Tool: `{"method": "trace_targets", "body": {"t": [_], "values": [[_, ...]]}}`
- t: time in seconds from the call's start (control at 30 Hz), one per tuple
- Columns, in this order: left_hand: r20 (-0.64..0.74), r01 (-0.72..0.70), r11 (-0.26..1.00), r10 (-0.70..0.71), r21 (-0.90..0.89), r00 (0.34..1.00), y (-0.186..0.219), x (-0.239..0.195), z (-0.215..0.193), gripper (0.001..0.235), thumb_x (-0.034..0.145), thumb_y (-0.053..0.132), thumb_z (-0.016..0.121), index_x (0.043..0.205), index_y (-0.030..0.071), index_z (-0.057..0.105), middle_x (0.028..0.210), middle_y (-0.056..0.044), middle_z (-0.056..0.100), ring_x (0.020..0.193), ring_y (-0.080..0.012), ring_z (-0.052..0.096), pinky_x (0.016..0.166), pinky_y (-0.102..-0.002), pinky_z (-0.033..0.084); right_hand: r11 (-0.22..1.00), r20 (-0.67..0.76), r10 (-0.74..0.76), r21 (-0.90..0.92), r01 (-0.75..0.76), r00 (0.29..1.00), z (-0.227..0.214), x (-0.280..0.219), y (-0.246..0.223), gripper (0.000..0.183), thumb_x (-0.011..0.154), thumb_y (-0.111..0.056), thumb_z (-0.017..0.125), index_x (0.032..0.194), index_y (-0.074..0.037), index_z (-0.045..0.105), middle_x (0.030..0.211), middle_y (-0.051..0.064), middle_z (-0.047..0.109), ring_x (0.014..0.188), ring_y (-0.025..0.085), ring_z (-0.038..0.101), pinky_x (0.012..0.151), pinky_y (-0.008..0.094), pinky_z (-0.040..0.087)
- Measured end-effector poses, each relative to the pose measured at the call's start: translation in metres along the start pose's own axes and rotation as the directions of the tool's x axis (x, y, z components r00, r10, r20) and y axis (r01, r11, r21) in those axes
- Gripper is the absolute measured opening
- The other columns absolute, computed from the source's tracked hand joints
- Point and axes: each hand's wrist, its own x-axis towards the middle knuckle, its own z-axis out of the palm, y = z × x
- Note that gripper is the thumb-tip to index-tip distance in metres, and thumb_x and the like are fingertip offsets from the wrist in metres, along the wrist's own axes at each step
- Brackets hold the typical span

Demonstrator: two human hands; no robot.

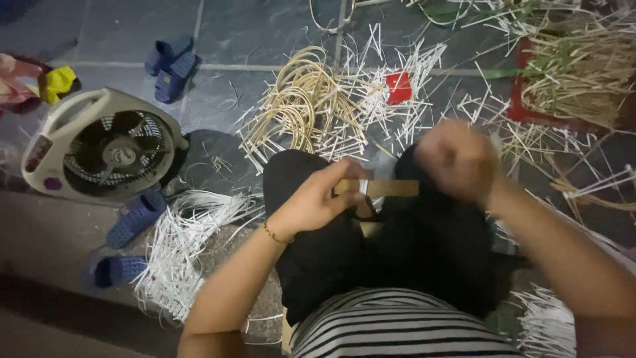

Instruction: The recorder wraps white plastic tape around a curved bamboo frame piece and trims it with scissors.

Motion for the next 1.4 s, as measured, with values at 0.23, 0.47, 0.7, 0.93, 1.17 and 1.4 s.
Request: {"method": "trace_targets", "body": {"t": [0.23, 0.47, 0.7, 0.93, 1.17, 1.4], "values": [[0.157, 0.322, 0.791, -0.282, -0.520, 0.947, -0.023, -0.004, 0.015, 0.023, 0.095, -0.007, 0.067, 0.116, 0.000, 0.057, 0.099, -0.009, 0.068, 0.093, -0.0172, 0.068, 0.081, -0.032, 0.057, 0.697, -0.041, -0.692, -0.295, 0.653, 0.721, 0.010, -0.020, -0.099, 0.025, 0.092, -0.026, 0.070, 0.117, -0.023, 0.066, 0.107, -0.006, 0.064, 0.089, 0.015, 0.061, 0.072, 0.035, 0.046], [0.109, 0.240, 0.879, -0.214, -0.411, 0.971, -0.016, -0.009, 0.019, 0.029, 0.094, -0.003, 0.069, 0.118, 0.000, 0.055, 0.112, -0.010, 0.071, 0.109, -0.0181, 0.071, 0.092, -0.033, 0.058, 0.967, 0.341, -0.184, 0.231, 0.108, 0.922, 0.007, -0.010, -0.095, 0.014, 0.085, -0.028, 0.075, 0.088, -0.017, 0.067, 0.079, 0.003, 0.062, 0.080, 0.025, 0.066, 0.072, 0.040, 0.048], [-0.106, 0.005, 1.000, -0.008, -0.021, 0.994, -0.001, -0.014, 0.020, 0.045, 0.086, 0.011, 0.081, 0.121, 0.002, 0.055, 0.106, -0.016, 0.071, 0.097, -0.0309, 0.075, 0.083, -0.037, 0.059, 0.821, 0.277, 0.237, 0.456, -0.344, 0.931, 0.022, 0.024, -0.081, 0.022, 0.103, -0.024, 0.066, 0.095, -0.004, 0.067, 0.080, 0.007, 0.062, 0.071, 0.014, 0.058, 0.065, 0.031, 0.050], [-0.049, 0.049, 0.976, -0.040, 0.211, 0.998, -0.025, -0.031, 0.025, 0.018, 0.089, 0.003, 0.073, 0.100, 0.010, 0.060, 0.101, -0.007, 0.069, 0.099, -0.0287, 0.062, 0.098, -0.037, 0.047, 0.774, 0.201, 0.530, 0.284, -0.567, 0.824, 0.028, 0.064, 0.015, 0.016, 0.099, -0.022, 0.064, 0.107, -0.010, 0.069, 0.094, 0.005, 0.070, 0.080, 0.014, 0.066, 0.070, 0.033, 0.054], [0.017, -0.044, 0.994, 0.042, 0.101, 0.999, 0.020, -0.005, 0.000, 0.029, 0.090, 0.003, 0.073, 0.116, 0.005, 0.062, 0.111, -0.010, 0.067, 0.108, -0.0285, 0.062, 0.099, -0.038, 0.046, 0.984, -0.128, -0.022, 0.175, 0.044, 0.992, 0.001, -0.008, -0.044, 0.012, 0.110, -0.019, 0.061, 0.101, -0.011, 0.062, 0.095, 0.007, 0.064, 0.084, 0.020, 0.065, 0.076, 0.035, 0.054], [0.129, 0.332, 0.897, -0.307, -0.292, 0.943, 0.011, -0.009, 0.007, 0.021, 0.096, 0.003, 0.071, 0.115, 0.003, 0.061, 0.103, -0.003, 0.068, 0.097, -0.0070, 0.063, 0.087, -0.026, 0.054, 0.849, -0.106, -0.528, -0.091, 0.521, 0.843, 0.001, -0.016, -0.116, 0.013, 0.093, -0.021, 0.068, 0.104, -0.020, 0.075, 0.097, -0.003, 0.066, 0.085, 0.015, 0.064, 0.074, 0.035, 0.048]]}}
